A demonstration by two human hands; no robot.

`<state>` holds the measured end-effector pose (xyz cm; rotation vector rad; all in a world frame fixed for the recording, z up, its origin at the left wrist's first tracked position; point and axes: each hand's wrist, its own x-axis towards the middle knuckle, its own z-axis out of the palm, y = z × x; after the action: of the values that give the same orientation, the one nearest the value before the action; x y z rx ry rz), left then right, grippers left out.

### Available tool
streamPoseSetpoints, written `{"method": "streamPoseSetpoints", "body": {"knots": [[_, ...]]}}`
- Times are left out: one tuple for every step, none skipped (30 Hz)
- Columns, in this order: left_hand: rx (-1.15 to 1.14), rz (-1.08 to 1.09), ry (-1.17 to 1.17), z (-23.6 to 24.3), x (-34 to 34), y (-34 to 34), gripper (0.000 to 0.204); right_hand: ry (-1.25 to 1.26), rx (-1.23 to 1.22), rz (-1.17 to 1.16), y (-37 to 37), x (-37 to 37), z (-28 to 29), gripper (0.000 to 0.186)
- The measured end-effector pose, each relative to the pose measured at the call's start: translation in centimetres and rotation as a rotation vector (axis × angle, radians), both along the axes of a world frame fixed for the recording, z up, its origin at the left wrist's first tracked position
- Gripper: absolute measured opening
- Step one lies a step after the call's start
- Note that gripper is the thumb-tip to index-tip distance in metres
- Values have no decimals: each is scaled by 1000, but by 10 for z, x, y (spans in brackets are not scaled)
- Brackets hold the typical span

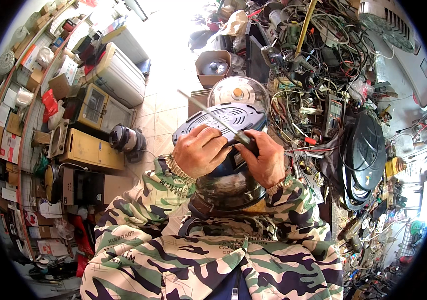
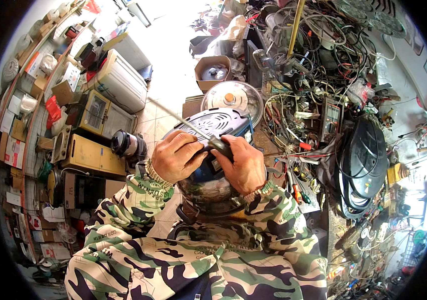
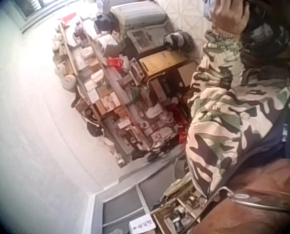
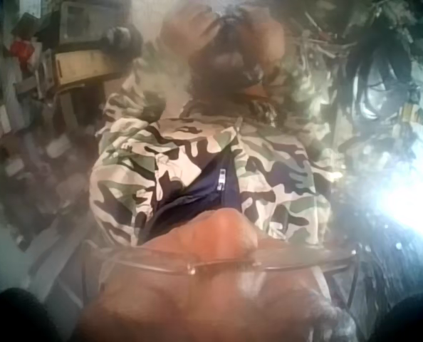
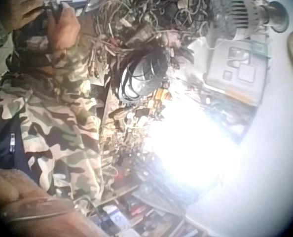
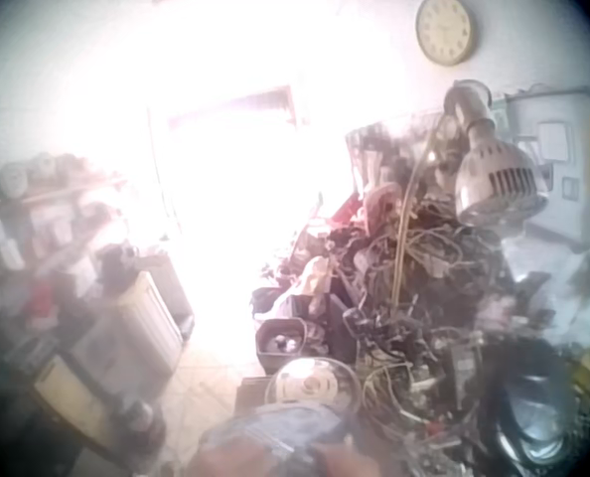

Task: The person uses a screwdriver and hammer to remove screws from the bottom of a portable electric stove. They repeatedly tap the screwdriver with the hammer to loosen fasteners, then remove the screws by hand and inspect the base plate.

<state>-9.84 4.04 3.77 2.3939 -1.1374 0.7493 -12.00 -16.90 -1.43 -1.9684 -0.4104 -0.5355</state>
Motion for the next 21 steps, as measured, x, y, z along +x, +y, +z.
{"method": "streamPoseSetpoints", "body": {"knots": [[-23,2,33,-2,0,0,22,19,20,-25,-2,-2,-8,47],[-46,3,66,-3,1,0,22,150,137,-39,-1,-6,-11,49],[-64,0,86,-5,3,-1,22,286,253,-63,-2,-11,-15,51],[-82,-3,107,-7,6,-2,22,421,370,-87,-2,-15,-19,53],[-100,-7,128,-9,8,-3,22,390,525,-76,0,-15,-28,55],[-89,-2,136,-7,8,-5,22,366,537,-122,2,-17,-28,54],[-77,2,144,-4,7,-8,22,342,548,-168,2,-19,-27,53],[-66,5,152,-3,7,-10,22,319,560,-215,2,-20,-27,51],[-76,4,155,-2,9,-11,22,353,597,-249,0,-22,-29,38],[-87,2,159,-2,11,-11,22,393,587,-293,-2,-24,-34,34],[-97,0,163,-1,13,-11,21,433,577,-337,-6,-25,-42,29],[-108,31,182,-1,14,-12,21,473,569,-378,-10,-26,-50,25],[-120,47,169,-3,15,-14,21,493,507,-427,-14,-25,-55,20],[-132,63,156,-5,16,-15,21,496,459,-429,-17,-26,-55,21],[-142,79,134,-6,16,-15,21,502,413,-428,-17,-27,-49,22],[-153,96,111,-6,16,-15,21,507,368,-427,-16,-28,-44,23],[-164,114,89,-6,16,-14,20,497,351,-407,-16,-29,-41,24],[-165,131,90,-8,16,-16,20,516,339,-400,-18,-28,-45,23],[-166,150,92,-10,16,-18,20,535,328,-391,-21,-27,-49,23],[-166,170,93,-11,17,-19,20,555,316,-380,-22,-26,-53,23],[-168,184,103,-10,17,-21,19,545,340,-394,-22,-26,-53,23]]}}
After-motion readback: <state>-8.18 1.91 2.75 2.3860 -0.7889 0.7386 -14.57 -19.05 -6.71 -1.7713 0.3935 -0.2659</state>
